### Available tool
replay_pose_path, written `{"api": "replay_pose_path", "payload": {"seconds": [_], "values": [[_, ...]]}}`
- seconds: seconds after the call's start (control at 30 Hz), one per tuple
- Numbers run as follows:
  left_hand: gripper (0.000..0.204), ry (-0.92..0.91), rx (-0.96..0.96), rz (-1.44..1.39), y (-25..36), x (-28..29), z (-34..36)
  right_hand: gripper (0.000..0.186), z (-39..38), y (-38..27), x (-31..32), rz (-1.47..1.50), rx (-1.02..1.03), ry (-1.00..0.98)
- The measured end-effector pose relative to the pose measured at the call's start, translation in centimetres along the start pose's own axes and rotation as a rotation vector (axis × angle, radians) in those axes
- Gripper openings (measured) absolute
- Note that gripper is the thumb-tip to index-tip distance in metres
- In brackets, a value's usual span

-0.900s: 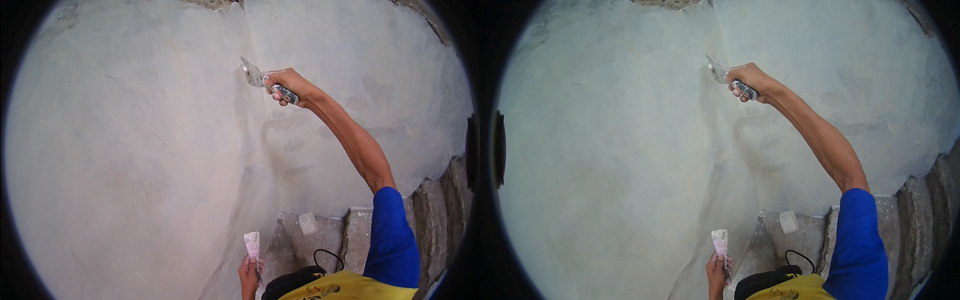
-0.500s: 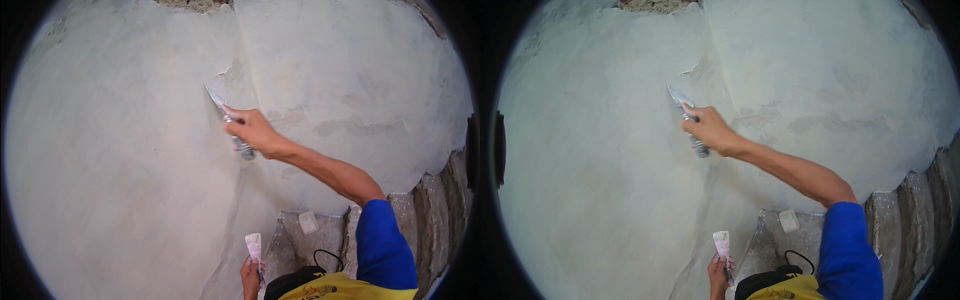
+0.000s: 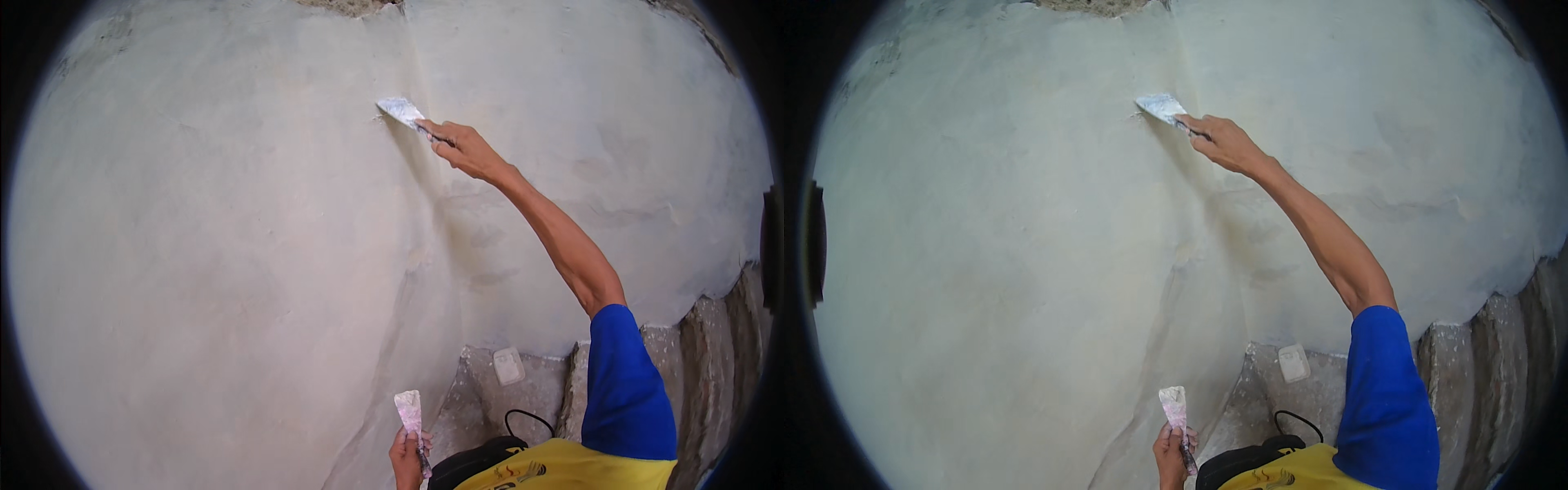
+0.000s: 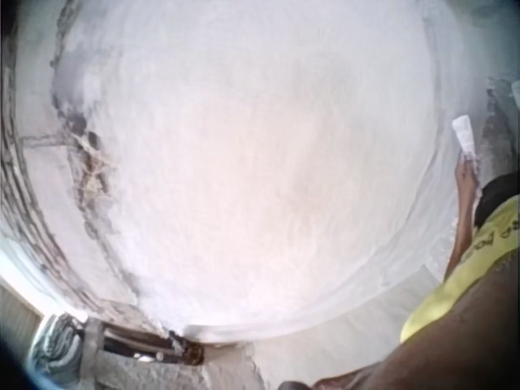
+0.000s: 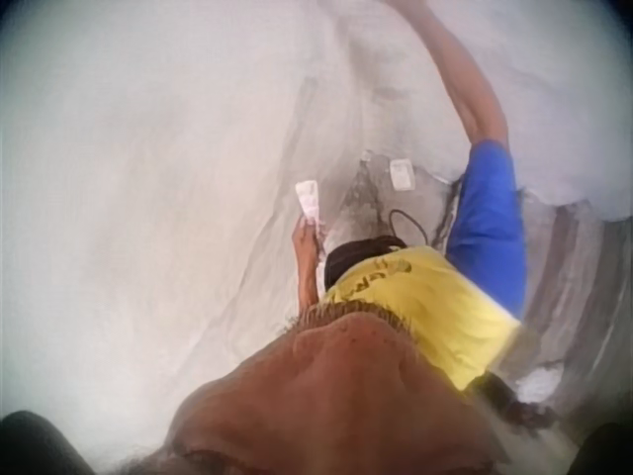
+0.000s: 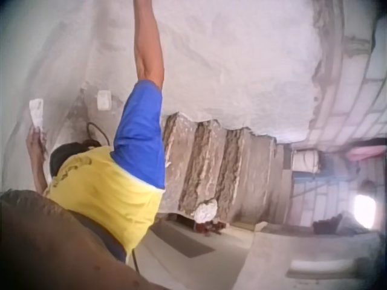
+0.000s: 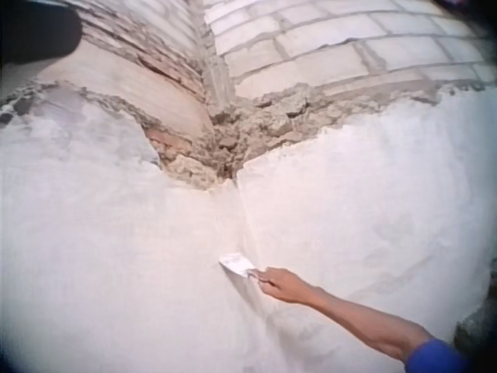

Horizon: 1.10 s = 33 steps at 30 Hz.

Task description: The person applies a patching compound to a damaged wall in a stairwell using a putty knife. They spread the material into cracks and uneven areas, smoothing it over the surface with the tool.

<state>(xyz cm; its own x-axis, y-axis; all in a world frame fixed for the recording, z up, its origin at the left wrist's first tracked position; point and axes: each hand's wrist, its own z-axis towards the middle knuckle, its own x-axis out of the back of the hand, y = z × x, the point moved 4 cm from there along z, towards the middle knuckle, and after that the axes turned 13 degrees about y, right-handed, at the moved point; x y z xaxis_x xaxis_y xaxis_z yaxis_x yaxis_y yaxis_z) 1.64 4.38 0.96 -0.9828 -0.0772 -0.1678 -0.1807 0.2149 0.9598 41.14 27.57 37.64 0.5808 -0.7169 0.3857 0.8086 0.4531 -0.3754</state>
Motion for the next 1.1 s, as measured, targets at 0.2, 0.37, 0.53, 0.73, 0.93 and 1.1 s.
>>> {"api": "replay_pose_path", "payload": {"seconds": [0.2,0.37,0.53,0.73,0.93,1.1], "values": [[0.023,-0.012,-0.028,-0.035,-0.4,-0.4,1.5,0.053,-4.3,-0.2,-1.3,-0.107,0.045,-0.193],[0.024,-0.050,-0.059,-0.014,-1.0,-0.5,1.6,0.053,-1.1,-3.5,0.2,-0.142,0.133,-0.031],[0.024,-0.009,-0.019,-0.020,-1.2,-0.5,0.8,0.055,-2.7,-2.3,-1.8,-0.230,0.193,-0.097],[0.023,0.006,-0.036,-0.009,-0.7,-0.7,0.8,0.051,-2.4,1.8,-0.5,-0.177,0.151,-0.161],[0.022,0.059,-0.060,0.027,-0.7,-0.3,0.3,0.053,3.1,2.6,1.5,-0.017,-0.126,-0.064],[0.023,0.106,-0.028,-0.002,-0.7,-0.5,0.3,0.057,0.3,5.6,-0.6,-0.092,0.064,-0.149]]}}
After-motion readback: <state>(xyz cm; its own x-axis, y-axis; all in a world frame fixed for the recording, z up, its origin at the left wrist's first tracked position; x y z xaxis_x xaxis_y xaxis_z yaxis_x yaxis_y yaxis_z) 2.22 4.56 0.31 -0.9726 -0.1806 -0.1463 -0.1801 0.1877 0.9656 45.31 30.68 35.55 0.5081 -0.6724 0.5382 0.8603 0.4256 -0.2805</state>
